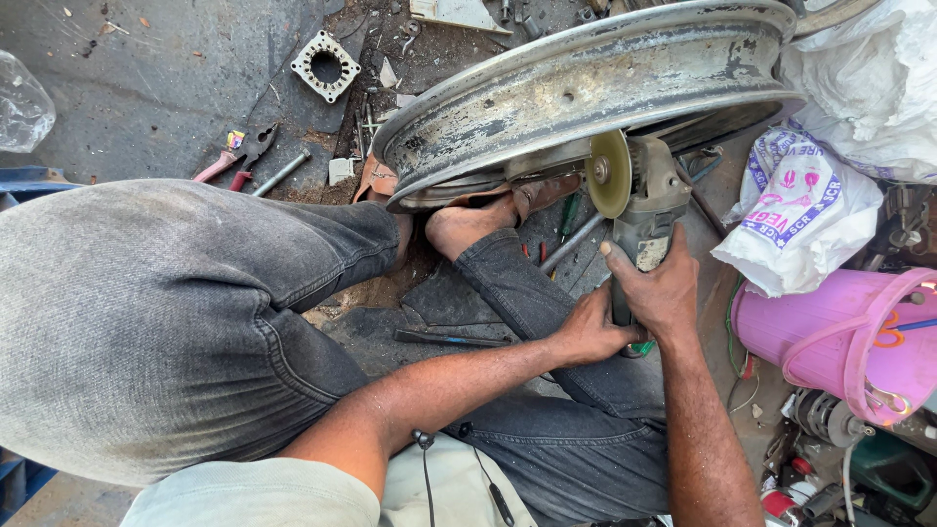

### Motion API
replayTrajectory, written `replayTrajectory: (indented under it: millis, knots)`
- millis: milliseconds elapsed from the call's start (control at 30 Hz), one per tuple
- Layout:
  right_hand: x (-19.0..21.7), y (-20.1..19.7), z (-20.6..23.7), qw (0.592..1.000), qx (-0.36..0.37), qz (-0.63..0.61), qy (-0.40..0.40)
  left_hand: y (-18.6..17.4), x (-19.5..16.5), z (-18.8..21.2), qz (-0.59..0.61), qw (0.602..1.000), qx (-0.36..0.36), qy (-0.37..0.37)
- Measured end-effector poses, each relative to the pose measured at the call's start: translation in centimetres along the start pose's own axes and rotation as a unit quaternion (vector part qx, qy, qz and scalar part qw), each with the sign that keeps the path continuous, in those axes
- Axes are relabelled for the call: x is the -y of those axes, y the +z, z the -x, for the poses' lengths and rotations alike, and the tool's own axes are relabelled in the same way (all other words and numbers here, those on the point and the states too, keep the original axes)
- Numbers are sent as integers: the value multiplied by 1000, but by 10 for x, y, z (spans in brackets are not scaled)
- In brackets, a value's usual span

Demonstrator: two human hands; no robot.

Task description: The person uses an angle grinder to smooth the surface of a metal wheel rim while sitting on the floor. They rotate the wheel to access different sections and continue grinding along the rim and spokes.

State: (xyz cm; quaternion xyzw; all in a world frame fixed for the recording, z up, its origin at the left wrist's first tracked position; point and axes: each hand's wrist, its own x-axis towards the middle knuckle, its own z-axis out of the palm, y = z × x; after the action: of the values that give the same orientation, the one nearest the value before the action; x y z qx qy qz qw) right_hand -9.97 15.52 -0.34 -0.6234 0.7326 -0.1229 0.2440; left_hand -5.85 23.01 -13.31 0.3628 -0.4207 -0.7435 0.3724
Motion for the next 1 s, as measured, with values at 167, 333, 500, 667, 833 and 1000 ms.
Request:
replayTrajectory:
  millis: [167, 333, 500, 667, 833, 1000]
  knots:
    - [-1, 1, -1, 1000, 0, 4, 2, -2, 0, -2, 4, 1000, 8, 3]
    - [-2, 1, -1, 1000, 6, 5, 8, -3, 0, -2, -15, 999, 29, -12]
    - [-3, 1, -1, 1000, 3, 4, 10, -5, -2, -2, -7, 999, 29, -11]
    - [-2, 1, -1, 1000, 4, 5, 9, -6, -5, 0, 6, 1000, 29, -5]
    - [-3, 1, -1, 1000, 1, 4, 5, -6, -5, 0, -1, 1000, 26, -4]
    - [-3, 2, -1, 1000, 2, 5, 3, -5, -3, -1, -11, 999, 30, -12]
